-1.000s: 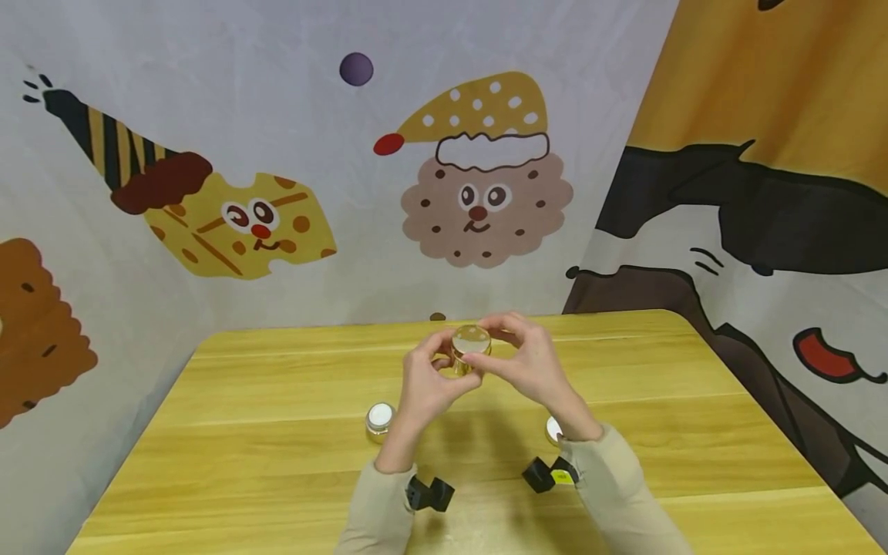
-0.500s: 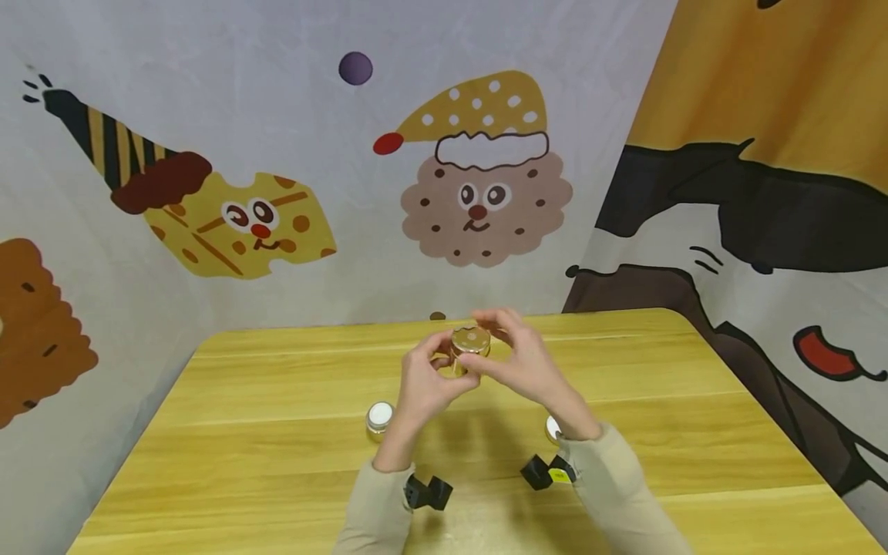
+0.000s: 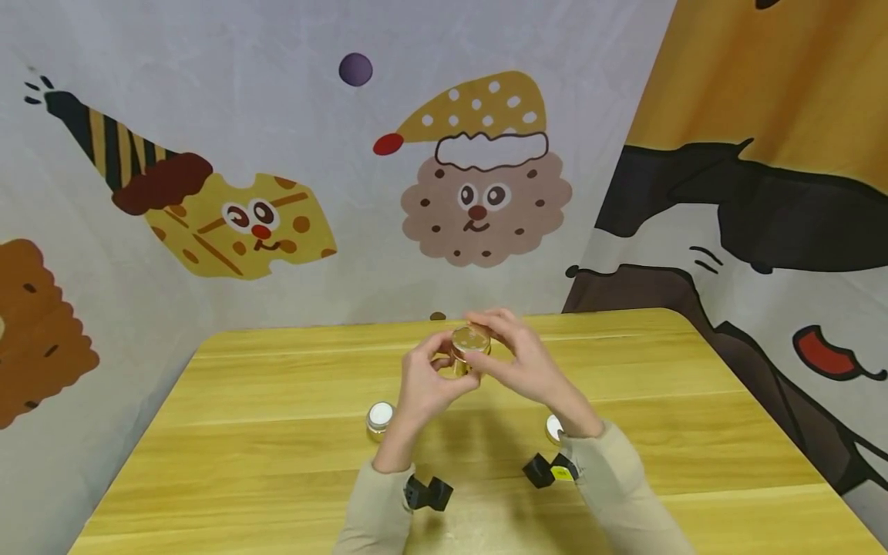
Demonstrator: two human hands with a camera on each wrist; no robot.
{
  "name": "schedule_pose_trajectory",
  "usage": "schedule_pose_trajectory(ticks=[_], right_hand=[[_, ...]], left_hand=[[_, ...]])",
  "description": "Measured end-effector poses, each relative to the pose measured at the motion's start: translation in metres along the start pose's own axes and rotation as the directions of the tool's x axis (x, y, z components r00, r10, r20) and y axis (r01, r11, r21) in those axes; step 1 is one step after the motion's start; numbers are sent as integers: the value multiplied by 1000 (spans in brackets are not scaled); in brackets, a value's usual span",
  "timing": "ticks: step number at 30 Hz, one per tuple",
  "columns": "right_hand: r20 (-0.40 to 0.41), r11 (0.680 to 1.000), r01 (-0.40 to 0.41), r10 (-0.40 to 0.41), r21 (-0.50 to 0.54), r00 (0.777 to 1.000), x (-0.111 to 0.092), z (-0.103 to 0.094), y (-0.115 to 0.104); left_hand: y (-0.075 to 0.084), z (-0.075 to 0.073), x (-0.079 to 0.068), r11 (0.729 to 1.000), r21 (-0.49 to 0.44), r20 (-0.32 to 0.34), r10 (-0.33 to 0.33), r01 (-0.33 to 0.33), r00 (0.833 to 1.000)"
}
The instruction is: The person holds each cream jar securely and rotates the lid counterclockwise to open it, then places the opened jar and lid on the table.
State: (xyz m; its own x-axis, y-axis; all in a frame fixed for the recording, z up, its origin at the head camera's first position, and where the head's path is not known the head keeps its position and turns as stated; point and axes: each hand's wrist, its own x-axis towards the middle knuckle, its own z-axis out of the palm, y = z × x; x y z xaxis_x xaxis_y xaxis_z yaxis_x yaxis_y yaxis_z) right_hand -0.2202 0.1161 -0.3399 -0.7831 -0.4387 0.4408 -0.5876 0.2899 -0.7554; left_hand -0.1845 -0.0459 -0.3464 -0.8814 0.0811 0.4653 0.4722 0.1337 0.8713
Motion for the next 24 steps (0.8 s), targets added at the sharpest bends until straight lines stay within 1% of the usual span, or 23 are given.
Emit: schedule_pose_trajectory(ticks=[2, 5, 7, 10, 12, 14, 16, 18, 20, 22, 24], right_hand=[[-28, 999, -22, 22, -23, 999, 0, 1, 0], [-78, 998, -50, 48, -24, 996, 0, 3, 0], [-92, 998, -54, 53, -11, 994, 0, 2, 1], [-79, 999, -37, 37, 1, 996, 0, 1, 1], [-52, 1000, -16, 16, 1, 999, 0, 0, 1], [-25, 1000, 6, -6, -12, 1000, 0, -1, 2], [-11, 1000, 11, -11, -29, 1000, -1, -1, 2], [-18, 999, -4, 3, -43, 1000, -1, 0, 2], [-40, 998, -36, 34, -50, 999, -2, 1, 2], [-58, 997, -63, 61, -40, 996, -2, 1, 2], [-70, 997, -69, 68, -22, 995, -2, 2, 2]], left_hand=[[-1, 0, 0, 1000, -6, 2, -1, 1, 1000], [-3, 0, 0, 1000, -8, 3, 4, -4, 1000], [-3, 0, 0, 1000, -7, 3, 5, -5, 1000], [-4, 0, 0, 1000, -3, 1, 0, 0, 1000], [-4, 0, 0, 1000, 2, -3, -3, 3, 1000], [-4, 0, 0, 1000, 4, -7, -4, 4, 1000], [-4, 0, -1, 1000, 3, -11, -3, 3, 1000], [-5, 0, 0, 1000, 0, -10, -3, 3, 1000], [-5, 1, 0, 1000, -4, -9, -6, 6, 1000], [-5, 1, 0, 1000, 3, -5, -2, 2, 1000], [-5, 1, 0, 1000, 11, -6, 4, -4, 1000]])
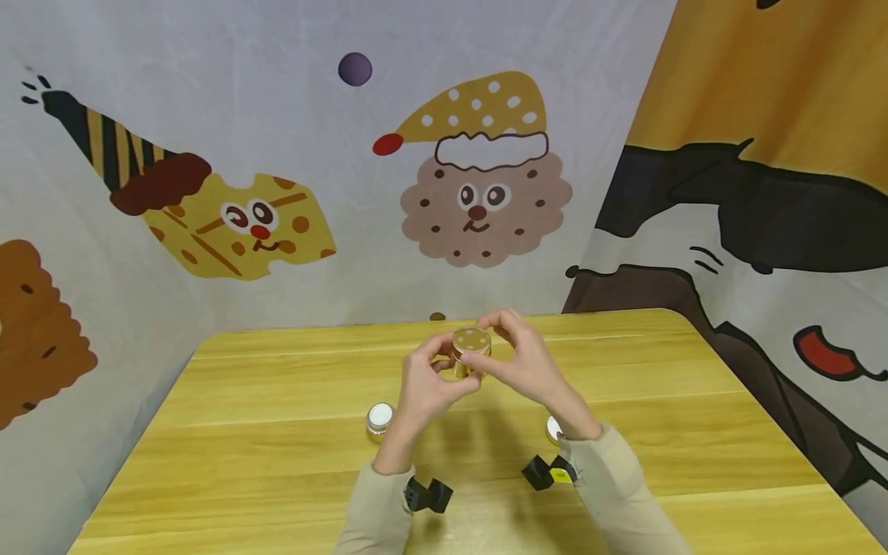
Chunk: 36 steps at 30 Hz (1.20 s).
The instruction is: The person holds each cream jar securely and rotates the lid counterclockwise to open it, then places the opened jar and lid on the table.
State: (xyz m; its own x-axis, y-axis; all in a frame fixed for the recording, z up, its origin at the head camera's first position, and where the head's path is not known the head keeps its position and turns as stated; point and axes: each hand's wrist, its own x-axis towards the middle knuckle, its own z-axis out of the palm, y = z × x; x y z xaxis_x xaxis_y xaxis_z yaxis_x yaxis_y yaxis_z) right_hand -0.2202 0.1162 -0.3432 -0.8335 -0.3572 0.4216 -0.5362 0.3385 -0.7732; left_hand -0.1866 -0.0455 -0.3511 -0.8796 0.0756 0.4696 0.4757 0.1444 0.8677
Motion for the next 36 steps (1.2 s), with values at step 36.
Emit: schedule_pose_trajectory(ticks=[36], right_hand=[[0, 994, 46, -46, 99, 999, 0, 1, 4]], left_hand=[[0, 0, 0, 1000, -9, -6, -9, 9, 1000]])
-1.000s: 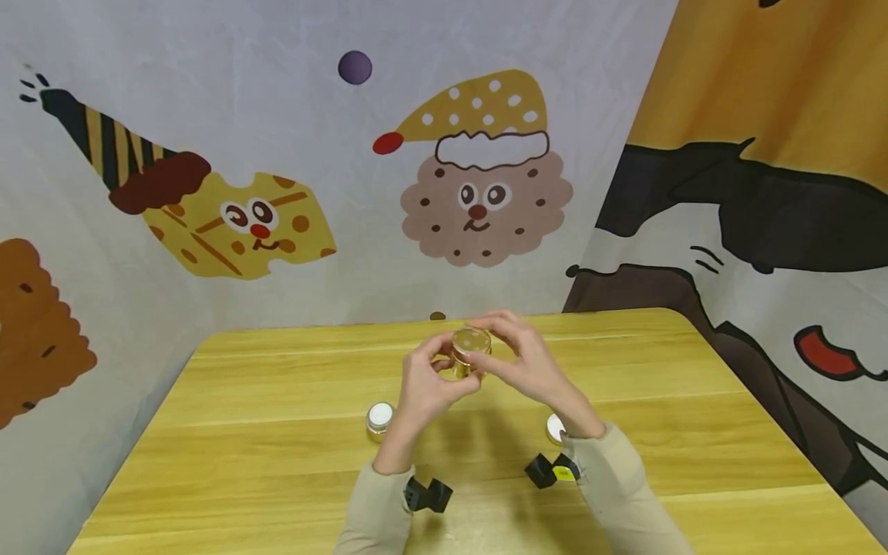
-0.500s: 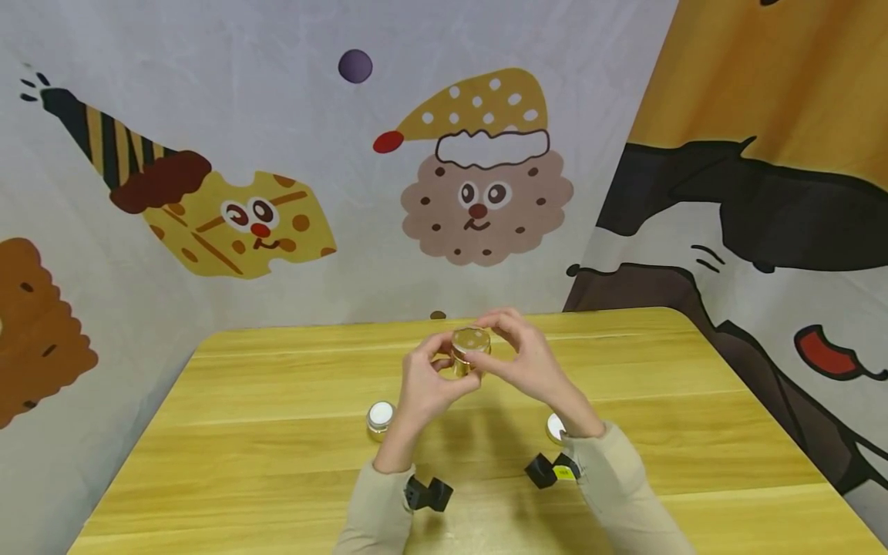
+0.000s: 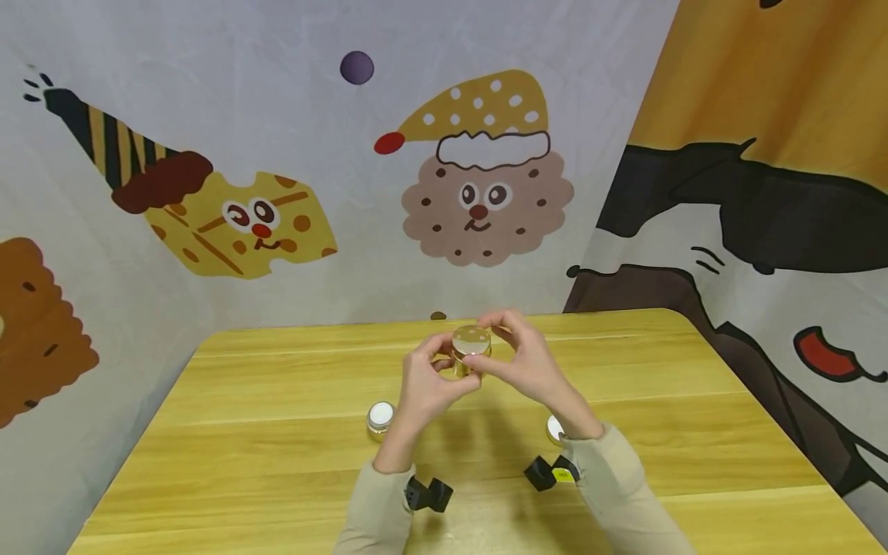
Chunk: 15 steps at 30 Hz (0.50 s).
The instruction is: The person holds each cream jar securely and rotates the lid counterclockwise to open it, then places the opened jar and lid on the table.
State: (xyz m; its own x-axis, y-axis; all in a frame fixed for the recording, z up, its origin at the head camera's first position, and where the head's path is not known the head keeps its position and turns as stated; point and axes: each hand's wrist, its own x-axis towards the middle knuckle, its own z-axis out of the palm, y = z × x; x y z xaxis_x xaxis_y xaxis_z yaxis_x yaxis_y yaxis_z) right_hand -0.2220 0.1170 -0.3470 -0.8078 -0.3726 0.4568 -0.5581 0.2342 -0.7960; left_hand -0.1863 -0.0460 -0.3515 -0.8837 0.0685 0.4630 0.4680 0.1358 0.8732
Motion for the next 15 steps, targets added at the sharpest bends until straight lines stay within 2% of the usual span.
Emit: schedule_pose_trajectory(ticks=[7, 15], right_hand=[[63, 998, 50, -48, -35, 997, -1, -2, 2], [7, 1000, -26, 26, 17, 1000, 0, 2, 1]], left_hand=[[-2, 0, 0, 1000, -10, -3, -5, 5, 1000], [-2, 0, 0, 1000, -6, 5, 12, -12, 1000]])
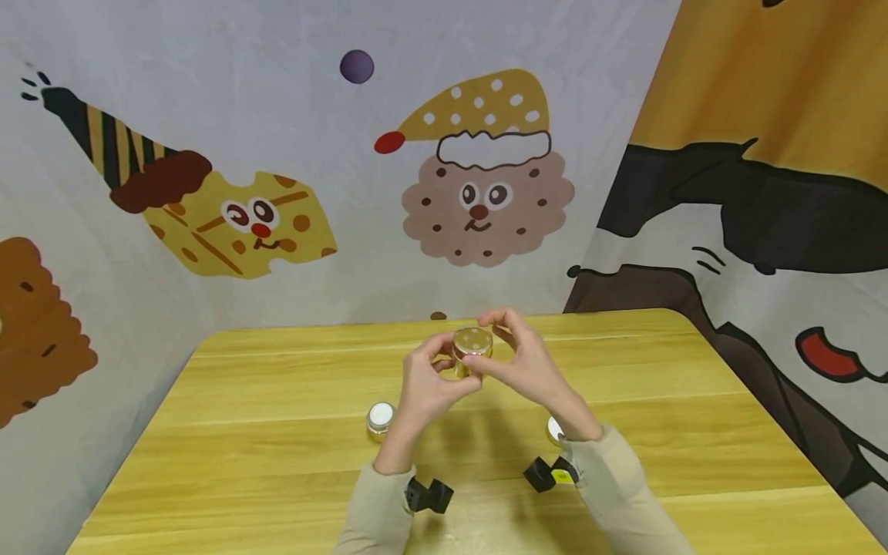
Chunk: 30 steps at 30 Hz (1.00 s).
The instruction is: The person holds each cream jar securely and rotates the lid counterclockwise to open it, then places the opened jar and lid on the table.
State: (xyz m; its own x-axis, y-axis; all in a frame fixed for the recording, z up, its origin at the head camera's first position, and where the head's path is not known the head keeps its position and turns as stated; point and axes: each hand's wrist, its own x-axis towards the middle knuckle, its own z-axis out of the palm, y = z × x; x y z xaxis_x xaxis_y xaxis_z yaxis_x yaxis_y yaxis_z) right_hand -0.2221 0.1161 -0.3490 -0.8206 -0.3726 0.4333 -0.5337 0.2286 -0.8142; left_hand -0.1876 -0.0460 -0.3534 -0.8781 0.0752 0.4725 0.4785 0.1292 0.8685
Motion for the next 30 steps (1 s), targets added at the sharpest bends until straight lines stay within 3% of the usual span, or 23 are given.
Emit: schedule_pose_trajectory(ticks=[12, 22, 30], right_hand=[[84, 994, 112, -111, 0, 990, 0, -1, 1], [-12, 999, 41, -41, 1, 999, 0, 0, 2], [64, 995, 100, -99, -13, 993, 0, -3, 4]], left_hand=[[-1, 0, 0, 1000, -10, -6, -10, 10, 1000], [0, -1, 1, 1000, -2, -15, -12, 12, 1000], [1, -1, 0, 1000, -5, -12, -25, 25, 1000]])
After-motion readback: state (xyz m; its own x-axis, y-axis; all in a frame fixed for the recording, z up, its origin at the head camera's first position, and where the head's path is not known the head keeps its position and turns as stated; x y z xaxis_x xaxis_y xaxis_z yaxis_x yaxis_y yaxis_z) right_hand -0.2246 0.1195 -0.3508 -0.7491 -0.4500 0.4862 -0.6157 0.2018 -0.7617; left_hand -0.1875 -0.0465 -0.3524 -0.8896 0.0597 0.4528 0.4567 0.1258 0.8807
